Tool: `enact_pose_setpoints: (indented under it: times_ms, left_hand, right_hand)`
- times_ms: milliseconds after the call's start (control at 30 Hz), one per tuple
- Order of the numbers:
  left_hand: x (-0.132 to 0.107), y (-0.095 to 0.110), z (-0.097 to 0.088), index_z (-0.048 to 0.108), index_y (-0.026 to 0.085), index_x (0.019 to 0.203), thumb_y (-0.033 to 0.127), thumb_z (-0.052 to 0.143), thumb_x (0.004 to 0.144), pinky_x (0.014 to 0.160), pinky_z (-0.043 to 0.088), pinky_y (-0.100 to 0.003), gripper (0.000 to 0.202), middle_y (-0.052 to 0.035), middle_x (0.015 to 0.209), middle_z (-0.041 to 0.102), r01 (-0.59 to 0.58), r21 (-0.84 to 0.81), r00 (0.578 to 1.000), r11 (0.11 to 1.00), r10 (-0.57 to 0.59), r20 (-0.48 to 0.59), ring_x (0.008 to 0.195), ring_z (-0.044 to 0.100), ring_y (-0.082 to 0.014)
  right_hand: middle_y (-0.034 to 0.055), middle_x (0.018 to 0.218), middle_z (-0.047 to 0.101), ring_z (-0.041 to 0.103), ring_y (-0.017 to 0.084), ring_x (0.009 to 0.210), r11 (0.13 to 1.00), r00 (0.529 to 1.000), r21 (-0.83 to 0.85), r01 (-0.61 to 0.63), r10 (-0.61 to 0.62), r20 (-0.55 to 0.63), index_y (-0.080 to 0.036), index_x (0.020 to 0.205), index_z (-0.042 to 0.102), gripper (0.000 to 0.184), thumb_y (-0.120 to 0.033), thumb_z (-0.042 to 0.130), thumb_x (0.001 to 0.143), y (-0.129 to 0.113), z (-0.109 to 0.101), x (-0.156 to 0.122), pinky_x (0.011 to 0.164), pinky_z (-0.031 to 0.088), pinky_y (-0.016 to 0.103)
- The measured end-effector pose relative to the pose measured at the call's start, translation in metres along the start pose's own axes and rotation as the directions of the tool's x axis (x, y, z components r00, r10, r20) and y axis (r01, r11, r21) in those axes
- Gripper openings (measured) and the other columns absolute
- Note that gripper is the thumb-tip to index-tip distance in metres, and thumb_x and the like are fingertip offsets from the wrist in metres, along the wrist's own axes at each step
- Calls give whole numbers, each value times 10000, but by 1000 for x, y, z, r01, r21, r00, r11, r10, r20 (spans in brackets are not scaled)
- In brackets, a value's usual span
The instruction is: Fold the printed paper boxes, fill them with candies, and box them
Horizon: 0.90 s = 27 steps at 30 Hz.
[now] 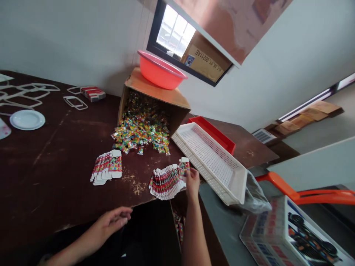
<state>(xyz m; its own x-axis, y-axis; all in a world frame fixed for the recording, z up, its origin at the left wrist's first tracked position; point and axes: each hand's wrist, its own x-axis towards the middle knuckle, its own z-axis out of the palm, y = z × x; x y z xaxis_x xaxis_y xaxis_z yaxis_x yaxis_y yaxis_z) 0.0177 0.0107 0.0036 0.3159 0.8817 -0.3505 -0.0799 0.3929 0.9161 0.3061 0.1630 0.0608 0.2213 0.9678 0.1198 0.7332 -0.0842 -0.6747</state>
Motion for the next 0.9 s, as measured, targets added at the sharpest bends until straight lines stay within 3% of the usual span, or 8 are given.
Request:
enact_pose_setpoints:
  times_ms: [133,233,367,533,700,733,800,900]
  left_hand:
    - [8,13,5,667,242,1247,576,728,746,1084,396,-429,604,-96,1311,690,-32,-322,989,946,-16,-146,1259,555,-323]
    - [10,19,6,721,192,1115,533,739,740,1050,429,-435,507,-93,1163,757,8,-431,978,902,-96,-184,1154,625,-325]
    - [4,20,6,720,173,891,408,781,684,798,521,-390,319,-31,748,767,147,-334,967,931,-207,-151,782,691,-267]
    - [-5,19,9,639,186,765,301,752,657,565,426,-286,194,47,578,609,160,-127,979,979,-175,-110,555,543,-164]
    - [-11,35,3,687,170,826,345,716,726,673,490,-319,203,-41,726,730,138,-9,962,990,-132,238,710,646,-224]
    - [-10,37,1,696,163,826,382,715,747,685,503,-328,234,-64,754,748,122,23,950,992,-123,286,727,660,-236]
    - [-3,37,0,684,157,751,442,754,725,607,510,-320,294,-54,674,727,94,105,976,990,-113,187,637,654,-230]
    - [9,27,-1,598,181,608,480,790,677,473,459,-282,363,22,501,599,77,159,990,984,-57,-126,477,578,-190]
  right_hand:
    - [40,929,700,672,174,764,968,966,224,117,-164,202,-237,1160,560,230,-260,563,932,-35,57,-109,669,553,263]
    - [101,1265,593,581,244,1124,867,898,322,380,-429,97,-279,1295,533,397,-184,559,910,-53,81,-155,948,493,413]
    - [75,1276,581,451,261,1236,782,779,265,564,-611,144,-306,1192,637,335,-166,605,890,-61,67,-144,1059,365,485]
    - [56,1284,584,484,221,1245,815,703,457,356,-556,444,-223,893,705,132,-283,766,792,-69,51,-127,1077,363,403]
    - [57,1303,577,551,183,1232,734,413,643,219,-666,621,-198,894,741,161,-344,725,828,-73,35,-109,1020,425,284]
    - [56,1279,588,569,181,1207,718,397,671,186,-680,617,-191,884,741,175,-355,731,822,-73,33,-106,998,442,271]
    - [55,1187,632,605,179,1130,725,485,672,150,-646,590,-191,890,733,171,-351,719,831,-74,32,-106,968,462,278]
    - [35,994,686,643,162,955,761,721,645,70,-486,495,-201,975,673,146,-304,649,875,-71,43,-119,890,490,283]
